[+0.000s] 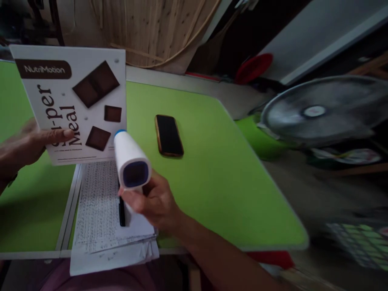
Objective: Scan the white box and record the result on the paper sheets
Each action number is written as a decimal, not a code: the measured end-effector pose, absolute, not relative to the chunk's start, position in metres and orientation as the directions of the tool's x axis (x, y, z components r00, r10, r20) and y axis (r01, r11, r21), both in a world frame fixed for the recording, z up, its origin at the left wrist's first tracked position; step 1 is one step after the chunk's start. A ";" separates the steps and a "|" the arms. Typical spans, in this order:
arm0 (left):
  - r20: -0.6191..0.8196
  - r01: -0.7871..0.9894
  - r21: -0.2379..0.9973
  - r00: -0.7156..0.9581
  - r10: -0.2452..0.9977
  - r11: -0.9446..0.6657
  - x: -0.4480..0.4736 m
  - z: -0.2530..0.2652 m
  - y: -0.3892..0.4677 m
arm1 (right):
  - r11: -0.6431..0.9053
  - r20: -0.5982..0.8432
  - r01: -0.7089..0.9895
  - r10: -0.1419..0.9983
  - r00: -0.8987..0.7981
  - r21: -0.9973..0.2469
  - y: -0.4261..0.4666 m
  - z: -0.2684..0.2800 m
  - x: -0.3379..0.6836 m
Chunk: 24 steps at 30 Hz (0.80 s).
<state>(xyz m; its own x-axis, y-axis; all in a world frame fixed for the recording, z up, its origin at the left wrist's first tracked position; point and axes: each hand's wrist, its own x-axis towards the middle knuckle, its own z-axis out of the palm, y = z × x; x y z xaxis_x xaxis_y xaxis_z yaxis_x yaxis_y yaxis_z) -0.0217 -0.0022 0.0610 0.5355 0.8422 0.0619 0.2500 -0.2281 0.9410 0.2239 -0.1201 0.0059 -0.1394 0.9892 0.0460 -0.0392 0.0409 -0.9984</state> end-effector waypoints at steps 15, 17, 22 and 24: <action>-0.030 0.371 0.900 0.575 0.818 -0.228 -0.020 0.058 -0.001 | -0.180 -0.094 -0.237 0.938 -0.333 -0.955 -0.117 0.006 0.203; -0.038 0.362 0.904 0.600 0.799 -0.229 -0.019 0.059 -0.001 | -0.189 -0.103 -0.238 0.937 -0.333 -0.952 -0.117 0.006 0.201; -0.037 0.340 0.907 0.656 0.754 -0.250 -0.018 0.061 0.000 | -0.205 -0.105 -0.261 0.931 -0.351 -0.943 -0.116 0.007 0.200; -0.012 0.305 0.914 0.681 0.732 -0.268 -0.019 0.060 0.002 | -0.215 -0.104 -0.282 0.926 -0.363 -0.935 -0.116 0.006 0.200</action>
<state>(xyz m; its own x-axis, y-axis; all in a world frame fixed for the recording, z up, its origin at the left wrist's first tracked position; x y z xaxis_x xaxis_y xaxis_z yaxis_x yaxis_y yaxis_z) -0.0192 0.0021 0.0599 0.6813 0.7319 -0.0125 0.3047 -0.2680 0.9140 0.2003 -0.1164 0.0060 -0.3627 0.9261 -0.1036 -0.2816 -0.2149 -0.9352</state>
